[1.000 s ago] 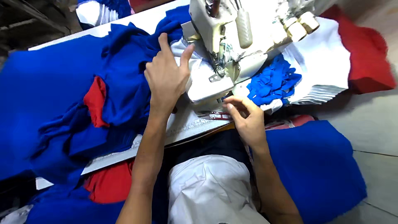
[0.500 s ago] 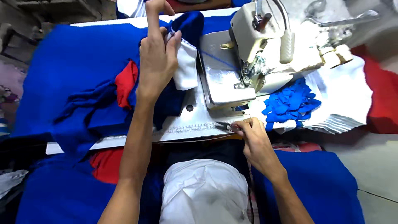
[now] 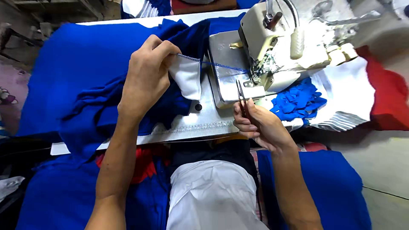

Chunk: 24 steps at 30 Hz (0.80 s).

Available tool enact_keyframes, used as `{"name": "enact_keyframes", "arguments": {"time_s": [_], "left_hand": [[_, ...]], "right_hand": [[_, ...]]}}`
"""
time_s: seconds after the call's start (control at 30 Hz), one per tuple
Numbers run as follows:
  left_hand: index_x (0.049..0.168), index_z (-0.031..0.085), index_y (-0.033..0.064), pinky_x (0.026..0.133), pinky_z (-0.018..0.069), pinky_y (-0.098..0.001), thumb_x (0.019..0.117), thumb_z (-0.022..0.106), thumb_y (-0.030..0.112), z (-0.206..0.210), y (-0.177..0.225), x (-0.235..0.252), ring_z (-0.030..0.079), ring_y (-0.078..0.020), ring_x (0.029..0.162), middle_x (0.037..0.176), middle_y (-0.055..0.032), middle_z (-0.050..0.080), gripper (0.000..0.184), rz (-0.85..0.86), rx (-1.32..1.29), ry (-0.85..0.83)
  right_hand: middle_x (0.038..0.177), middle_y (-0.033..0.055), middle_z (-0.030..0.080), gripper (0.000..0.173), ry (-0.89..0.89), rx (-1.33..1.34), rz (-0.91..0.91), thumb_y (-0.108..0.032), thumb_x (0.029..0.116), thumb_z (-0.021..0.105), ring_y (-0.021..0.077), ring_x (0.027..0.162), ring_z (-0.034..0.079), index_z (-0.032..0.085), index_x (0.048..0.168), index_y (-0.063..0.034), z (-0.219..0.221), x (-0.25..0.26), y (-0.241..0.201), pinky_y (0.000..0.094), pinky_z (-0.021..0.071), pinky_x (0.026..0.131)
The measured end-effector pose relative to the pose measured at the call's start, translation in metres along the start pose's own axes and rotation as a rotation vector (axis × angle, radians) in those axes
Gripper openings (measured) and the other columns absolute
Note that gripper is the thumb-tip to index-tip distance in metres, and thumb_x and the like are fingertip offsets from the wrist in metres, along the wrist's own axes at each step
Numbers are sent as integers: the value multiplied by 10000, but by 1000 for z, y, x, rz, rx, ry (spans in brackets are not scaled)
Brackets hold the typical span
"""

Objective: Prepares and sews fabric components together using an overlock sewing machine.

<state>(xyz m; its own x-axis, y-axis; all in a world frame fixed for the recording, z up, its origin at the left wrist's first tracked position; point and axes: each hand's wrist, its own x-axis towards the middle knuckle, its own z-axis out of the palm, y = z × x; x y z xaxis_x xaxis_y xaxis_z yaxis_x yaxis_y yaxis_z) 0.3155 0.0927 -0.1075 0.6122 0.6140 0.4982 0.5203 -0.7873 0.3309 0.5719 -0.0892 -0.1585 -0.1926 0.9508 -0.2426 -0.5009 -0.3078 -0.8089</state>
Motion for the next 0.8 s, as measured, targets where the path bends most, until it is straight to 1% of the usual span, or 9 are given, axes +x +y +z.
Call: {"name": "enact_keyframes", "arguments": {"time_s": [0.1,0.2,0.33,0.5,0.57,0.63,0.7,0.73,0.8], "left_hand": [[1155,700,37,796,515,-386,1032,534,79,0,2,-4,631,-264,885,1023,-187,634,211,3,-35,31],[1153,698,35,809,519,-380,1032,534,79,0,3,-7,636,-257,898,1033,-181,638,208,11,-53,31],[1154,694,29,823,517,-376,1032,541,80,-2,7,-7,637,-254,913,1040,-179,638,203,26,-59,37],[1137,695,31,800,521,-363,1020,565,88,-3,8,-8,633,-246,891,1034,-176,631,184,31,-66,19],[1098,701,60,861,542,-408,985,644,142,-3,1,-7,626,-287,984,1121,-188,607,151,44,-35,-24],[1009,717,89,1034,403,-542,931,685,150,-4,-7,-4,491,-407,1214,1276,-210,556,104,85,17,-65],[955,707,114,1055,317,-618,950,637,167,-5,-13,2,400,-460,1317,1391,-188,523,88,203,110,-86],[929,710,100,1058,298,-635,960,619,146,-6,-12,5,395,-469,1341,1412,-183,536,107,273,127,-100],[917,730,64,1129,289,-585,948,612,40,-25,16,14,417,-417,1382,1399,-141,585,124,267,149,-245]], "right_hand": [[733,-54,481,375,-87,128,27,-365,1126,284,-31,511,438,548,1132,-98,9,4,-7,85,385,459],[719,-51,478,389,-45,234,42,-342,1134,262,-46,465,409,547,1123,-78,22,8,-11,71,366,419],[693,-63,459,410,23,373,48,-407,1131,274,-50,420,360,543,1069,-103,33,22,-16,68,330,387],[673,-78,435,368,-10,364,-31,-422,1119,340,-55,400,314,553,1027,-136,29,36,-23,71,291,365],[672,-76,426,349,-8,339,-67,-412,1120,349,-52,395,297,549,1026,-142,27,37,-24,76,273,358],[666,-77,414,366,-18,224,-79,-422,1121,335,-47,401,295,551,1034,-140,22,34,-26,81,266,360],[680,-71,419,370,-23,-113,-77,-414,1126,298,-26,435,320,550,1052,-152,15,26,-27,102,287,384],[680,-67,430,336,-10,-324,-83,-379,1121,313,-11,456,344,558,1066,-155,11,19,-25,123,308,404],[708,-38,503,232,70,-754,-103,-325,1070,486,32,518,426,626,1115,-146,1,5,-14,189,376,467]]}}
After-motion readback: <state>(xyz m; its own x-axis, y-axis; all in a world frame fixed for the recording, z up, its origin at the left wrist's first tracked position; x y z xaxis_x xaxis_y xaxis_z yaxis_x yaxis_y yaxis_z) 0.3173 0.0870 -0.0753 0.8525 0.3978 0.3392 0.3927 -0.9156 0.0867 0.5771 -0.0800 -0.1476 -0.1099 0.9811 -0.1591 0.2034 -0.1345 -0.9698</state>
